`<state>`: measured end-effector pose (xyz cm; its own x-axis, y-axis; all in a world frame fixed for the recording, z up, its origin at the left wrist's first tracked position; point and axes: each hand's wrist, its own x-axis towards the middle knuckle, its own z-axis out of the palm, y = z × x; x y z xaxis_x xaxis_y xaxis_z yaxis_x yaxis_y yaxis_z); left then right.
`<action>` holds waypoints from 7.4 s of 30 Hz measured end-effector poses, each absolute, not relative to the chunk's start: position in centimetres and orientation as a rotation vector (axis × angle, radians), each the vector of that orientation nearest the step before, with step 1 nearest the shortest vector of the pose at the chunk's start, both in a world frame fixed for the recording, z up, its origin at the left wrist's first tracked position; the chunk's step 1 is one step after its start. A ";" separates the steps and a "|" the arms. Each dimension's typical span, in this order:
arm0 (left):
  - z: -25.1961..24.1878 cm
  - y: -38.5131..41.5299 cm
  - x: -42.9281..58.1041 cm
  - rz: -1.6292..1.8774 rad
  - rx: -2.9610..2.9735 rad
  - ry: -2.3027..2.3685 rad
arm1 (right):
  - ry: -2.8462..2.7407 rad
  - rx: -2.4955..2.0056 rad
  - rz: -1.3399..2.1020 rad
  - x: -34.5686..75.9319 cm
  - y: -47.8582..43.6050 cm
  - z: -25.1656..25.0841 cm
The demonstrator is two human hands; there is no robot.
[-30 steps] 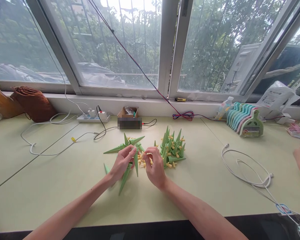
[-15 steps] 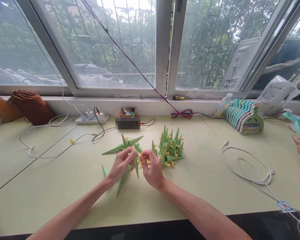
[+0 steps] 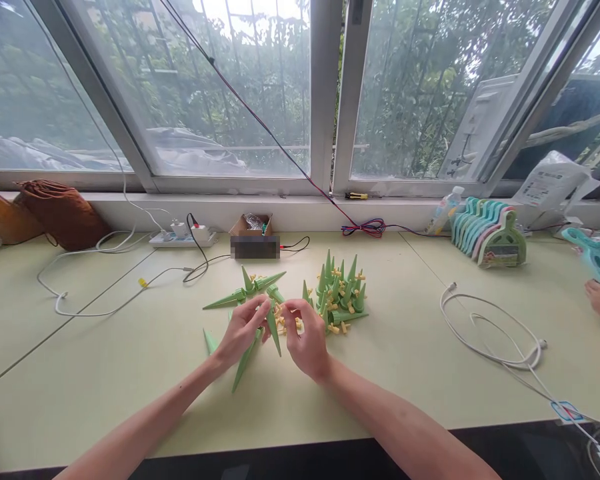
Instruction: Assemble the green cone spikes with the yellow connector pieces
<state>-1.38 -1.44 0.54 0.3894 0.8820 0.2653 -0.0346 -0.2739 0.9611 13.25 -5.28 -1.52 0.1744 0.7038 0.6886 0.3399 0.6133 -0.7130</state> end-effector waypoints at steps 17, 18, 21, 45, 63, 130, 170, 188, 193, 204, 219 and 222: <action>0.5 -1.6 -1.4 1.052 1.581 0.727 | -1.378 -0.987 0.413 13.3 -5.1 -1.6; 0.4 -1.6 -1.4 1.048 1.585 0.724 | -1.374 -0.987 0.411 13.2 -5.1 -1.6; 0.3 -1.5 -1.5 1.029 1.587 0.708 | -1.363 -0.985 0.408 13.2 -5.1 -1.7; 1.2 -2.0 -1.0 1.099 1.367 0.697 | -1.335 -0.981 0.467 13.2 -5.0 -1.6; 0.0 -1.5 -1.5 1.144 1.642 0.756 | -1.361 -1.010 0.441 13.3 -4.8 -2.1; -0.1 -1.5 -1.5 1.252 1.784 0.944 | -1.557 -0.958 0.558 13.2 -4.6 -2.5; -0.3 -1.4 -1.5 1.194 1.846 0.947 | -1.539 -0.888 0.769 13.5 -4.9 -3.0; -0.8 -2.0 -1.1 1.358 2.075 0.891 | -1.532 -0.886 0.896 13.5 -5.4 -3.2; -1.0 -2.1 -1.2 1.456 2.199 0.833 | -1.436 -0.802 1.082 13.2 -5.5 -3.3; -0.9 -1.9 -1.2 1.563 2.356 0.772 | -1.263 -0.707 1.373 13.0 -5.7 -2.5; 0.8 -1.8 -2.0 1.293 1.680 0.872 | -1.611 -0.878 0.517 14.2 -4.6 -2.5; 1.1 -1.7 -2.1 1.078 1.569 0.773 | -1.665 -0.847 0.416 14.3 -4.3 -2.3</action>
